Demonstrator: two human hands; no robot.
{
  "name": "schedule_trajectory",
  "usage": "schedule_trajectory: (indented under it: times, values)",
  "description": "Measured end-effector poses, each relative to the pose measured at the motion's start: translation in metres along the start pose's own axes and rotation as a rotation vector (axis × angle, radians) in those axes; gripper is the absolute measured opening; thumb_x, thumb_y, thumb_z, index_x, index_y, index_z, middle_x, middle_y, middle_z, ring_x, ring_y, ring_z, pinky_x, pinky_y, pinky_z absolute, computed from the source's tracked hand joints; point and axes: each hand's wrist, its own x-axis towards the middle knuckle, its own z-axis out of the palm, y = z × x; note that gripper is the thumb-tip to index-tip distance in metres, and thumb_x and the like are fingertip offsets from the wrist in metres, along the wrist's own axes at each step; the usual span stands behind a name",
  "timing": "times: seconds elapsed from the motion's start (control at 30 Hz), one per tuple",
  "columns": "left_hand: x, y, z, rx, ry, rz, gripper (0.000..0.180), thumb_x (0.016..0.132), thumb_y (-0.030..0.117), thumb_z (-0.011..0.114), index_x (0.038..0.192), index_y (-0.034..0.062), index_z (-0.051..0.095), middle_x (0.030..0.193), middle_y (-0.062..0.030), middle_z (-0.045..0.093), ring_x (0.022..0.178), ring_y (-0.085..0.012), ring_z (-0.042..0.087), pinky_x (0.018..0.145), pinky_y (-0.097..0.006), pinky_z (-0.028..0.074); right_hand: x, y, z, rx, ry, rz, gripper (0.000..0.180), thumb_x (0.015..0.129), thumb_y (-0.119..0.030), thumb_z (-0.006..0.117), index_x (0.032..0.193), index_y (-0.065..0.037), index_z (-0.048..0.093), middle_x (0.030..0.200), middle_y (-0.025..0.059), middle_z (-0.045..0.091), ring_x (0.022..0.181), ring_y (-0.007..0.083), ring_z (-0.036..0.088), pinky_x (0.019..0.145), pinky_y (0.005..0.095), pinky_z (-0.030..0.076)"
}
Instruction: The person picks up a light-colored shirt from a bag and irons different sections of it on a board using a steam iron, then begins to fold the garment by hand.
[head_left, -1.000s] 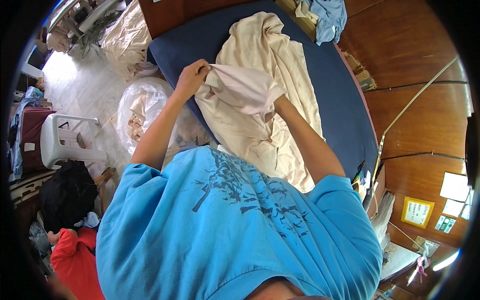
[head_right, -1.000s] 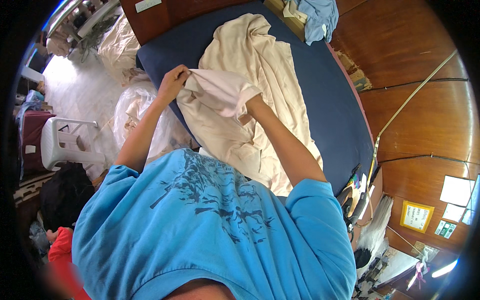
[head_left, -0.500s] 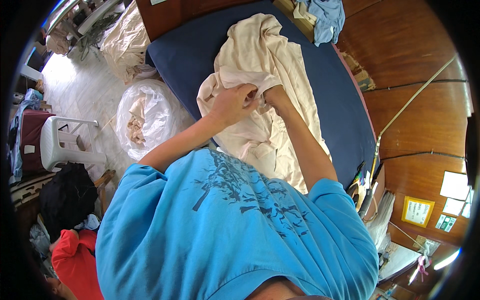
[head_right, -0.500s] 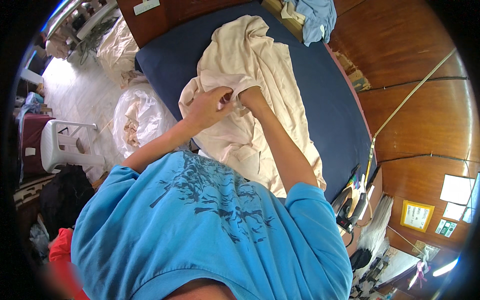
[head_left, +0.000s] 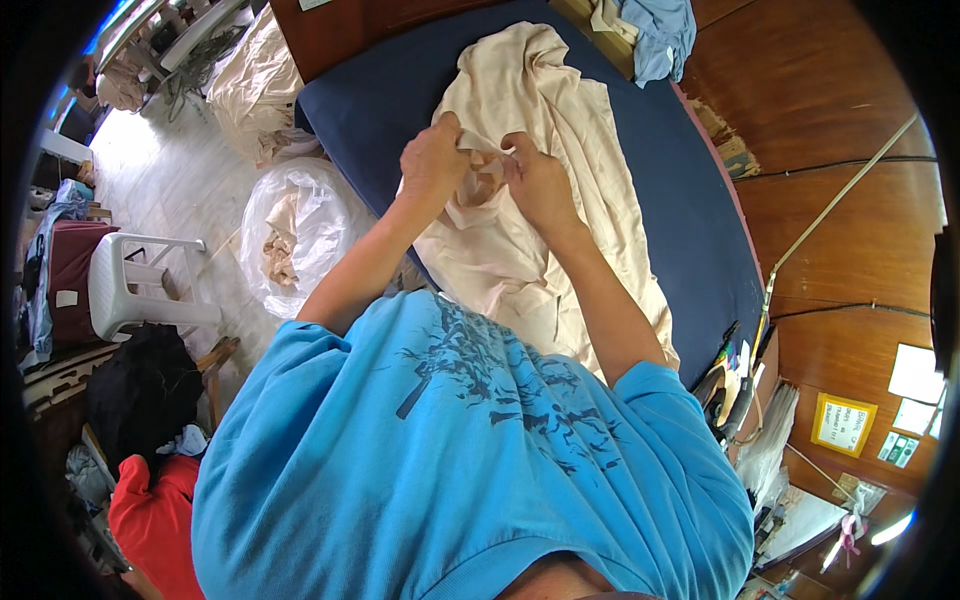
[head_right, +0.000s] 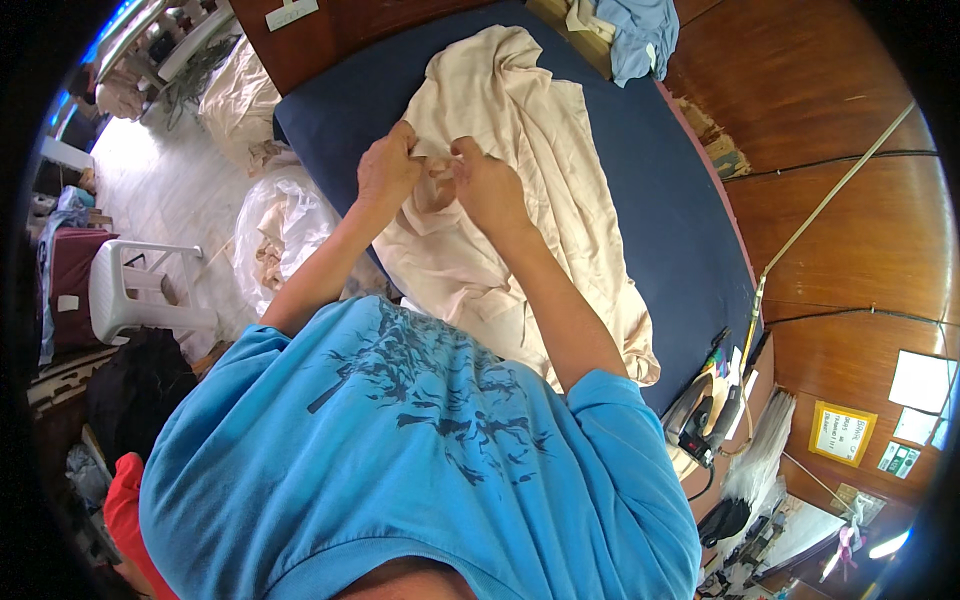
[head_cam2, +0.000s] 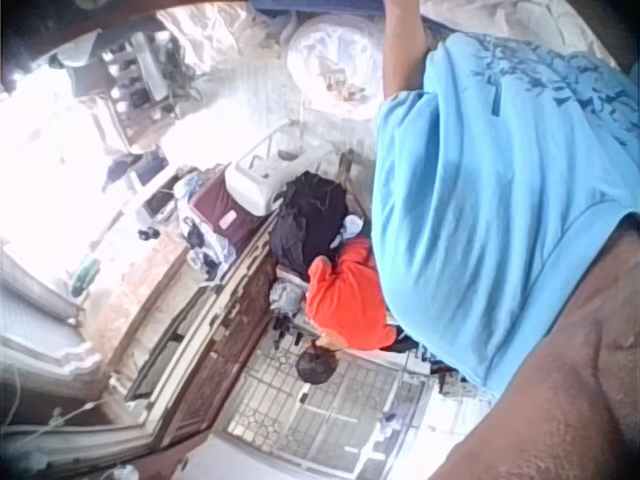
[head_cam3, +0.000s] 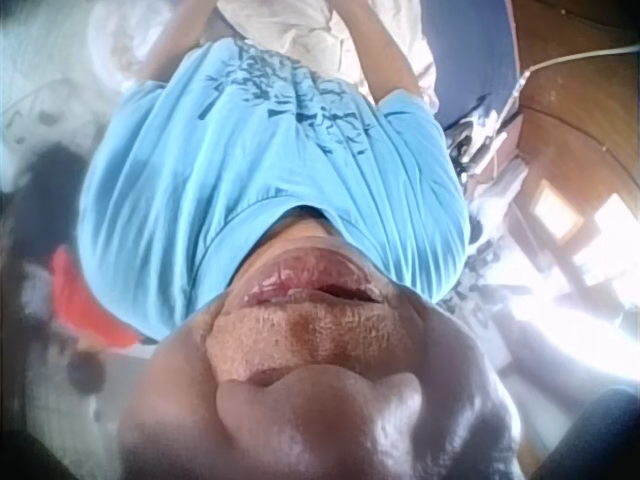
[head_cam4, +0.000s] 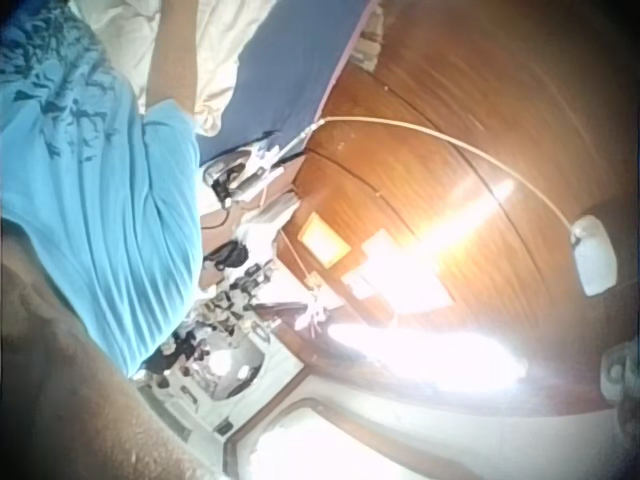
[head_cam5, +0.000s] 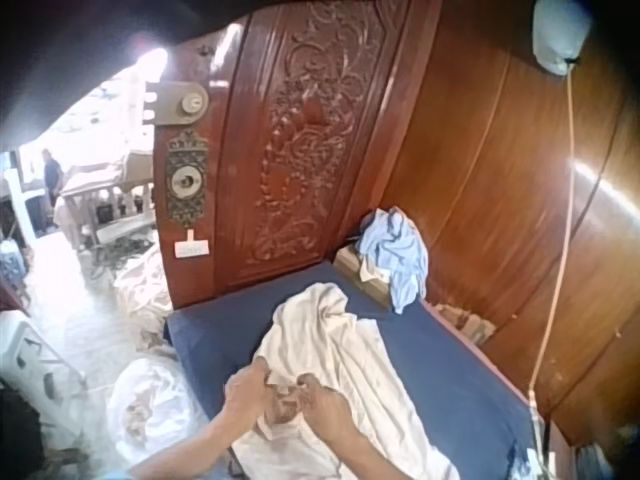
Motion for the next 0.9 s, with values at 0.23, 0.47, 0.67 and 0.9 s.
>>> schedule_trajectory:
  times: [0.23,0.47,0.67,0.9]
  values:
    - [-0.027,-0.03,-0.006,-0.301,-0.106,0.215,0.04,0.076,0.019,0.059,0.113,0.0038,0.054,0.097,-0.0079,0.063,0.09,-0.0217,0.06,0.074,-0.031,0.047,-0.022,0.041,-0.034,0.566,-0.201,0.258,0.029,0.078,0.0,0.048,0.107,0.001,0.05,0.089,0.0081,0.06,0.079,0.0194,0.061,0.067,0.03,0.046]
    - [-0.008,-0.04,-0.004,0.007,-0.213,0.169,0.034,0.078,0.021,0.057,0.11,0.0098,0.054,0.088,-0.0135,0.062,0.081,-0.0308,0.06,0.071,-0.039,0.047,-0.024,0.036,-0.044,0.153,-0.17,0.12,0.026,0.076,0.002,0.053,0.1,-0.007,0.059,0.119,0.0137,0.052,0.108,0.0288,0.051,0.086,0.0313,0.042]
    - [-0.025,-0.033,-0.015,-0.189,0.004,0.28,0.018,0.081,0.009,0.057,0.097,0.0057,0.052,0.074,-0.0134,0.058,0.066,-0.0275,0.058,0.061,-0.034,0.045,-0.006,0.028,-0.032,0.052,-0.136,-0.467,0.02,0.058,-0.003,0.065,0.078,-0.007,0.065,0.117,0.0117,0.053,0.109,0.0296,0.049,0.089,0.0355,0.041]
    - [-0.023,-0.058,-0.023,-0.275,0.141,0.328,0.011,0.082,0.004,0.053,0.093,0.0048,0.049,0.064,-0.0137,0.053,0.056,-0.0253,0.057,0.056,-0.033,0.044,-0.005,0.051,-0.002,-0.072,-0.331,-0.457,0.014,0.062,-0.005,0.066,0.067,0.0,0.055,0.065,0.012,0.053,0.067,0.0314,0.053,0.068,0.0394,0.042]
